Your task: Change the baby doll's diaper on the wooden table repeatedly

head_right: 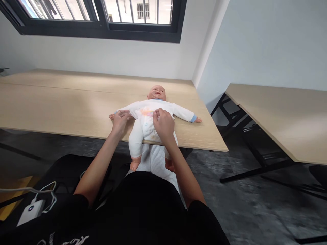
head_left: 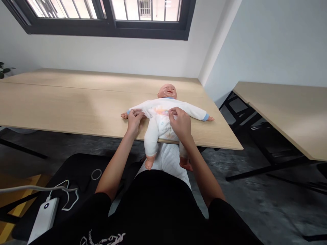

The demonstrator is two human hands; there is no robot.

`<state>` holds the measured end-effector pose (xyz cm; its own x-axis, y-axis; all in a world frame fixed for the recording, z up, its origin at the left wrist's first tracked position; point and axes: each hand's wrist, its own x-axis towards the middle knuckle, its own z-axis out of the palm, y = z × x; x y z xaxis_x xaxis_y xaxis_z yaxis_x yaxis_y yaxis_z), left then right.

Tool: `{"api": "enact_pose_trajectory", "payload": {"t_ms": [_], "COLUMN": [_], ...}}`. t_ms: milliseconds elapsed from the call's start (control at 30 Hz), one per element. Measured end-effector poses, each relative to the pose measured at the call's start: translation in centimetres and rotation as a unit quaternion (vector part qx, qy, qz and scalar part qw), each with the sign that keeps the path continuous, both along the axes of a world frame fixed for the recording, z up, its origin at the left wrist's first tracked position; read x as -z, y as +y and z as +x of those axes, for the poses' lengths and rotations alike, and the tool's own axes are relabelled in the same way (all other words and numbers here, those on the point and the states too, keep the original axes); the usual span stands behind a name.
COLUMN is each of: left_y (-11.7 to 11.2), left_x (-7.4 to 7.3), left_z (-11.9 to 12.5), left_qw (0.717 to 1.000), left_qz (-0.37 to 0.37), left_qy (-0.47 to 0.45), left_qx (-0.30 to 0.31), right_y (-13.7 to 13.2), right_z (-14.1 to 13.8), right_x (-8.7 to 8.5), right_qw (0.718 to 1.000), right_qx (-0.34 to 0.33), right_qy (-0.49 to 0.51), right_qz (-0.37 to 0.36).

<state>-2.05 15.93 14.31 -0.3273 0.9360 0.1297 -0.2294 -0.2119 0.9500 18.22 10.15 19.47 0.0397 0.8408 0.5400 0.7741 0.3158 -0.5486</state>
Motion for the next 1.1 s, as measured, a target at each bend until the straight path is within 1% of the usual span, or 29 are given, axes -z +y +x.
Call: {"api": "enact_pose_trajectory", "payload": {"t_ms": [100, 200, 267, 333, 400, 467, 533, 700, 833, 933, 1033, 1100], "left_y": [-0.1, -0.3, -0.4, -0.6, -0.8, -1.1, -1.3, -1.3, -1.0, -1.0, -1.2, -1.3], "left_x": [0.0, 0.1, 0.0, -0.1, -0.2, -0.2, -0.2, -0.2, -0.3, -0.9, -1.8, -2.5], "left_z": [0.0, 0.0, -0.1, -0.4, -0.9, -1.4, -1.9, -3.0, -3.6, -3.9, -3.8, -3.4], "left_qw": [1.0, 0.999, 0.998, 0.996, 0.994, 0.993, 0.994, 0.995, 0.995, 0.994, 0.993, 0.994], "left_qz": [0.014, 0.022, 0.035, 0.049, 0.052, 0.045, 0.036, 0.018, 0.027, 0.034, 0.042, 0.046], "left_qy": [0.014, 0.03, 0.052, 0.08, 0.098, 0.1, 0.096, 0.072, 0.041, 0.034, 0.038, 0.031], "left_qx": [0.024, 0.031, 0.02, 0.009, 0.016, 0.031, 0.041, 0.068, 0.089, 0.102, 0.101, 0.094], "right_y": [0.3, 1.0, 1.7, 2.6, 3.5, 4.3, 4.8, 5.7, 6.2, 6.3, 6.3, 6.2], "right_z": [-0.7, -2.2, -3.5, -4.8, -5.8, -6.4, -6.6, -7.0, -7.4, -7.4, -7.1, -6.8], "right_x": [-1.5, -3.1, -3.8, -4.1, -4.2, -4.1, -4.1, -4.1, -3.8, -3.8, -4.0, -4.1], "right_qw": [0.997, 0.984, 0.965, 0.936, 0.907, 0.892, 0.889, 0.885, 0.888, 0.892, 0.897, 0.903], "right_qx": [-0.018, -0.081, -0.151, -0.215, -0.236, -0.219, -0.198, -0.161, -0.125, -0.107, -0.097, -0.115], "right_qy": [-0.07, -0.156, -0.213, -0.276, -0.335, -0.371, -0.386, -0.413, -0.422, -0.423, -0.419, -0.405], "right_qz": [0.013, 0.004, -0.013, -0.046, -0.097, -0.137, -0.15, -0.142, -0.131, -0.12, -0.104, -0.089]}}
